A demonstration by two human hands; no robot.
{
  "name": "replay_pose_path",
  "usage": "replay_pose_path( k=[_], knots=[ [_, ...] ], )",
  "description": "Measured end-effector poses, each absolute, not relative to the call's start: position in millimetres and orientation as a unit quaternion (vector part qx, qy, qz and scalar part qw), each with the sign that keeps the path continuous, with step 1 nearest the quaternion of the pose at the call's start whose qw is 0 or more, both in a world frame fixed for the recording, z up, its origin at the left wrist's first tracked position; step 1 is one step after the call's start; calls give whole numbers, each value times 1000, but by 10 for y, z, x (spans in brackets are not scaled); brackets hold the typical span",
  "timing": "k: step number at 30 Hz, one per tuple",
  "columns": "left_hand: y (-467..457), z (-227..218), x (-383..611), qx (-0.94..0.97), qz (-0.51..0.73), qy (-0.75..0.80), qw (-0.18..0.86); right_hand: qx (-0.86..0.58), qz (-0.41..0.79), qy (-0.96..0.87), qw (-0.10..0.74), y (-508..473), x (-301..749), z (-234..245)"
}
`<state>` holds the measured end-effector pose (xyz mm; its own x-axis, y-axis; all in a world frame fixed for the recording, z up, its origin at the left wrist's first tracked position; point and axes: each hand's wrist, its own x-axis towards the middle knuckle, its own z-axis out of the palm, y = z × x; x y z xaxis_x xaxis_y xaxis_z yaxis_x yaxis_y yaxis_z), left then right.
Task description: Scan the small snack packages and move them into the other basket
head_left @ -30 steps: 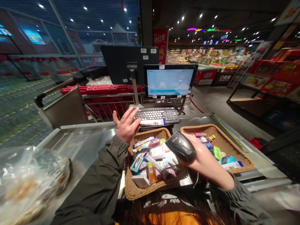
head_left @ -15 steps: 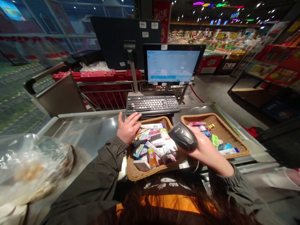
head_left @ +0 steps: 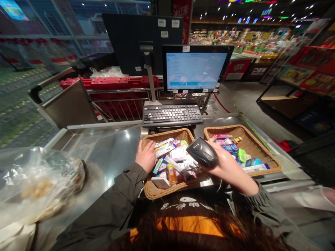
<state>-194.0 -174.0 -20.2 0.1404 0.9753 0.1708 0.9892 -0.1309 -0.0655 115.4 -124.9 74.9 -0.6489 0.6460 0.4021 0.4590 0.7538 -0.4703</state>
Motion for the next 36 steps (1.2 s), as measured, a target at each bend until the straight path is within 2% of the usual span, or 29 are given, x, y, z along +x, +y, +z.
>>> replay_pose_path(
  k=[6,13,18,29,36],
  knots=[
    [-1749,26,-1913,-795,16,-605,36,-365,152,-874,282,-1255,1276,680],
    [-1305,393,-1603,-871,-55,-487,44,-522,111,-797,285,-1375,1858,712],
    [-734,437,-1049,-897,-93,-431,26,-587,68,-743,314,-1396,2414,642],
    [617,-73,878,-923,-16,-382,-47,-625,90,-694,345,-1146,3213,498],
    [930,-682,1641,-936,70,-343,-46,-622,122,-692,345,-970,3491,444]
  ],
)
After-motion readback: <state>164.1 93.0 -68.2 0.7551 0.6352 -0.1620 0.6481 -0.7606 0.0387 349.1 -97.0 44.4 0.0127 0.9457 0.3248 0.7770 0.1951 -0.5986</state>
